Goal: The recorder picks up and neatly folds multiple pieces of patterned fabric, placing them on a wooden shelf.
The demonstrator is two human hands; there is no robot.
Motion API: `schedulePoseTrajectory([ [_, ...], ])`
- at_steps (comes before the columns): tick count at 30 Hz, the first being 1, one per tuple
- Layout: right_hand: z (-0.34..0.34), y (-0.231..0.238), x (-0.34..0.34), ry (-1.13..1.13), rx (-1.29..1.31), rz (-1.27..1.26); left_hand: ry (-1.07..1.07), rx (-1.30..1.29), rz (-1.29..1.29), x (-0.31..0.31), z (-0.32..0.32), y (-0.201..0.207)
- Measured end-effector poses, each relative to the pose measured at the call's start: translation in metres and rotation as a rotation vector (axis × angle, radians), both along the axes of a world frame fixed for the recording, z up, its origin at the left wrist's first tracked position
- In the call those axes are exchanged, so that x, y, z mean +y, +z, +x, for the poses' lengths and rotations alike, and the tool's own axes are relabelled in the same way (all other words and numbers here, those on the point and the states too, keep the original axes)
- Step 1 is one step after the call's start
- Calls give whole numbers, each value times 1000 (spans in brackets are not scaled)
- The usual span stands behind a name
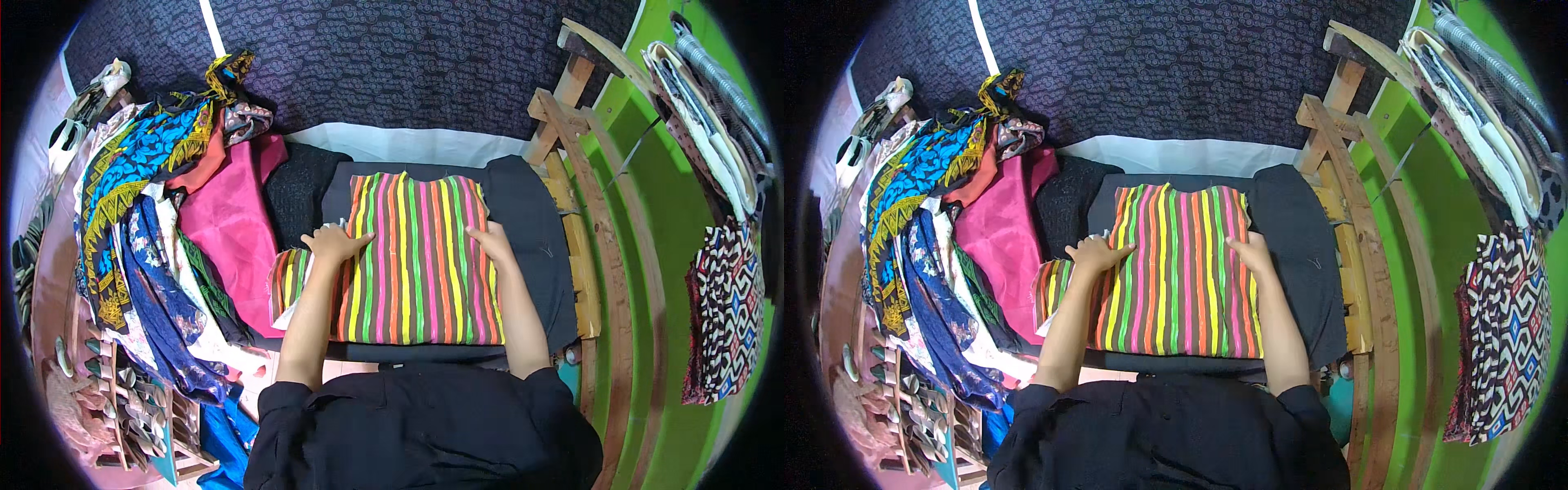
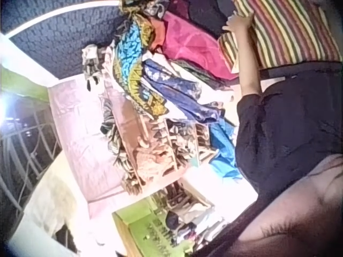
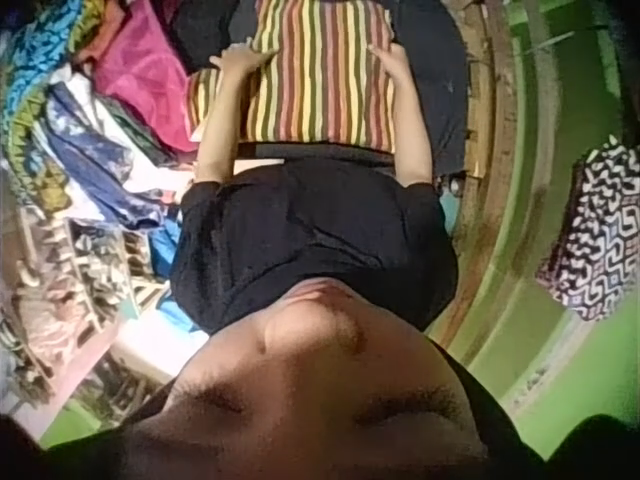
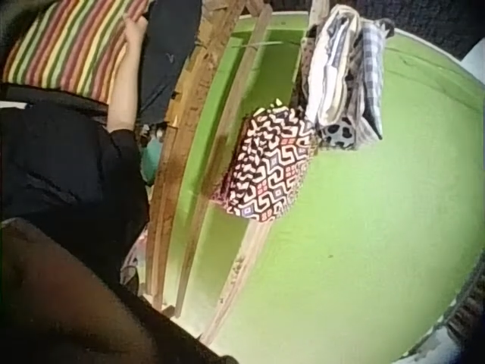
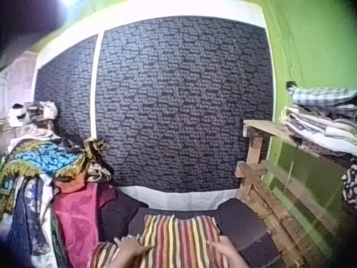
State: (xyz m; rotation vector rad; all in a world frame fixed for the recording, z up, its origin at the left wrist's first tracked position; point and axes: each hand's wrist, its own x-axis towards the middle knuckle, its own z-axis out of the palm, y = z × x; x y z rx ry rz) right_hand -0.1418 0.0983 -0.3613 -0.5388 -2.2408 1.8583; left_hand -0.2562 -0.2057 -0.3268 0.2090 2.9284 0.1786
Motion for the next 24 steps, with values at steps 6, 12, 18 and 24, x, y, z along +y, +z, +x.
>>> schedulePoseTrajectory([
  [6, 8, 26, -1, -8, -23, -260, -110, -156, 148, 3, -14, 4],
  [12, 11, 57, -19, 69, 179, -179, -578, 449, 595, 44, -22, 17],
  [18, 24, 129, -49, 542, 294, 81, -1289, 667, 263, 103, 21, 172],
  [24, 56, 175, -59, 444, 311, -128, -1344, 330, -253, 107, 21, 228],
])
